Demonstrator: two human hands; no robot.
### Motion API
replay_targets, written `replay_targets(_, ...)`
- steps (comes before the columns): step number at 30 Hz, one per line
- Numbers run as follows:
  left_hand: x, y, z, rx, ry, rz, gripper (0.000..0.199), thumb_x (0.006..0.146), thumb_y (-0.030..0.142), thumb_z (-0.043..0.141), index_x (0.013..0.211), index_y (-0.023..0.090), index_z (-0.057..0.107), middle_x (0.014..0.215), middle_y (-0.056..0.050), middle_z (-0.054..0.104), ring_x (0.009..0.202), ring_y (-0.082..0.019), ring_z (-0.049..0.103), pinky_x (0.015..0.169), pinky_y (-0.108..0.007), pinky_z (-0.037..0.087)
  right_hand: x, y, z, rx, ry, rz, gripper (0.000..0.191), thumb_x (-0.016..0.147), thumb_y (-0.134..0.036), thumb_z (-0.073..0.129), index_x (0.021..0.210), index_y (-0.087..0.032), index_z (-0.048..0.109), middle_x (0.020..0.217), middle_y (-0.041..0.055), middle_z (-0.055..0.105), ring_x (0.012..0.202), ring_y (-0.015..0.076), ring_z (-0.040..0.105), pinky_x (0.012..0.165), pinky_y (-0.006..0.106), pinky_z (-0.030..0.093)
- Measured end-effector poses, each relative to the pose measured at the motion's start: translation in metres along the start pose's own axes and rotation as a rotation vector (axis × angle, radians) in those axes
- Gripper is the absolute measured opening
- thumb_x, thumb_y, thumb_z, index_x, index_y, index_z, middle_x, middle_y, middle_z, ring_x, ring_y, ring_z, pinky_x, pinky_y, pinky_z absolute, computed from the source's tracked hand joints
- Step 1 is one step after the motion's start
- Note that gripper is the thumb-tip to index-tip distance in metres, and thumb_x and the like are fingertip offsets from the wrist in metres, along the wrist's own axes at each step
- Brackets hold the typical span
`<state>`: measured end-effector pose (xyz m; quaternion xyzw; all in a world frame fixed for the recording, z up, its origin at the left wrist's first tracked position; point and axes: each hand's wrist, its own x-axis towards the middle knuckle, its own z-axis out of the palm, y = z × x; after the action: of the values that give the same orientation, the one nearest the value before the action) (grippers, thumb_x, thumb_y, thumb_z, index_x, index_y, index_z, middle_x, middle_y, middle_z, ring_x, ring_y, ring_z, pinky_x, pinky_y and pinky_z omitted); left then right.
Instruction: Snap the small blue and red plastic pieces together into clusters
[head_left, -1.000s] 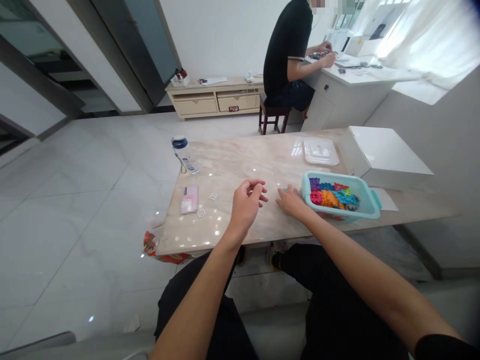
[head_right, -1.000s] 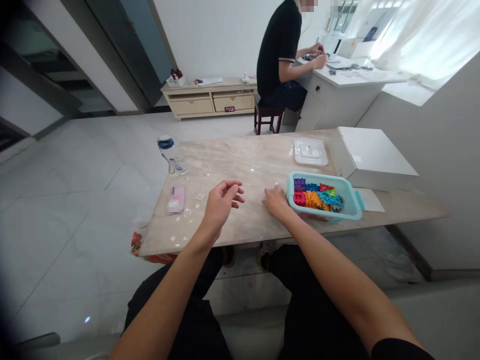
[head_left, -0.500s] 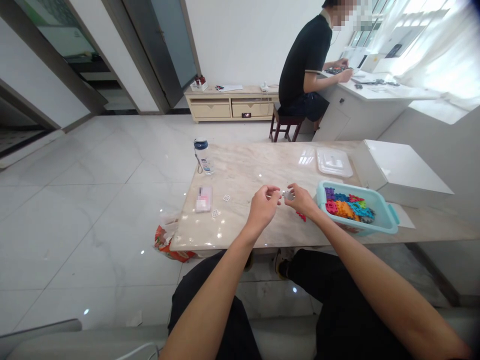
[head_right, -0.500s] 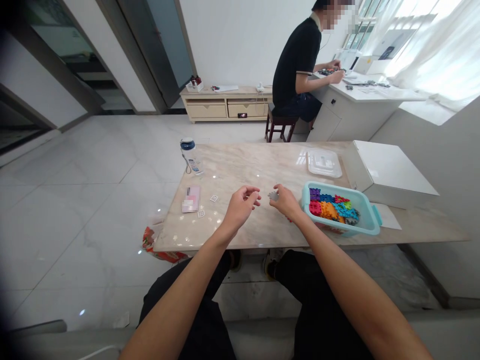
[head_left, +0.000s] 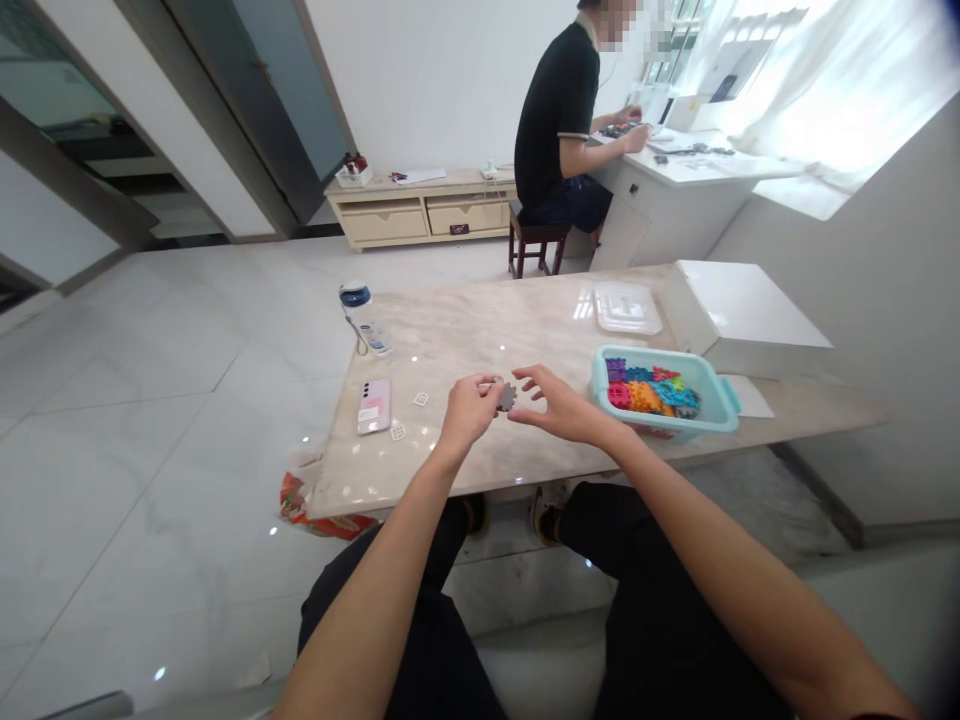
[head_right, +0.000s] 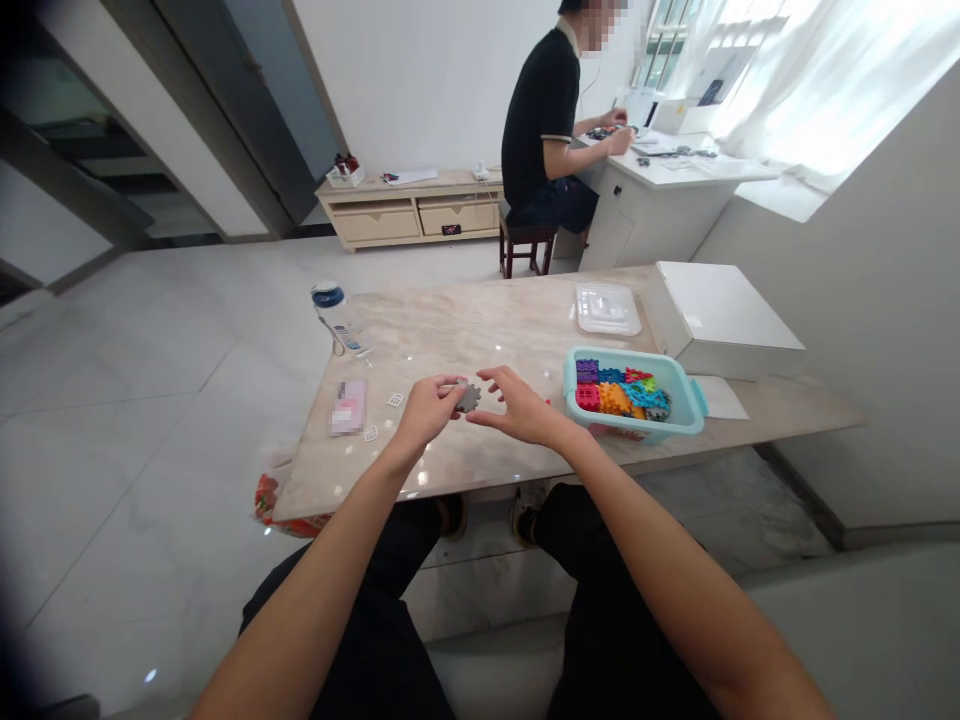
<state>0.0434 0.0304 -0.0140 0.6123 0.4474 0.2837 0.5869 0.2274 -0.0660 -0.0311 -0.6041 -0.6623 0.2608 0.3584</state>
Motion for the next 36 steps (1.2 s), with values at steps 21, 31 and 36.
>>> replay_targets(21, -0.012, 0.035, 0.008, -0.426, 0.143, -0.180, 0.016, 0.087, 0.018, 0.076, 0.102, 0.018, 0.069, 0.101, -0.007, 0.077, 0.082, -0.013, 0.070, 0.073, -0.024, 0.060, -0.006, 0.073, 0.007, -0.709, -0.262, 0.592, 0.038, 0.098, -0.012, 0.062, 0.134, -0.005, 0.069, 0.131, 0.0307, 0.070, 0.123, 0.0377, 0.071, 0.104, 0.041, 0.057)
replay_targets(31, -0.011, 0.032, -0.002, -0.366, 0.152, -0.139, 0.023, 0.086, 0.026, 0.076, 0.107, 0.018, 0.070, 0.107, -0.011, 0.079, 0.091, -0.018, 0.074, 0.073, -0.027, 0.058, 0.001, 0.049, 0.017, -0.686, -0.234, 0.587, 0.037, 0.090, -0.012, 0.073, 0.124, -0.006, 0.064, 0.126, 0.0244, 0.070, 0.111, 0.0312, 0.075, 0.090, 0.032, 0.056)
replay_targets(36, -0.005, 0.017, -0.003, -0.221, 0.152, -0.046, 0.028, 0.087, 0.031, 0.078, 0.111, 0.018, 0.069, 0.101, -0.012, 0.082, 0.090, -0.023, 0.077, 0.076, -0.032, 0.058, 0.004, 0.027, 0.007, -0.565, -0.083, 0.442, 0.039, 0.087, -0.018, 0.074, 0.123, -0.015, 0.061, 0.124, 0.0158, 0.071, 0.108, 0.0258, 0.073, 0.092, 0.033, 0.056)
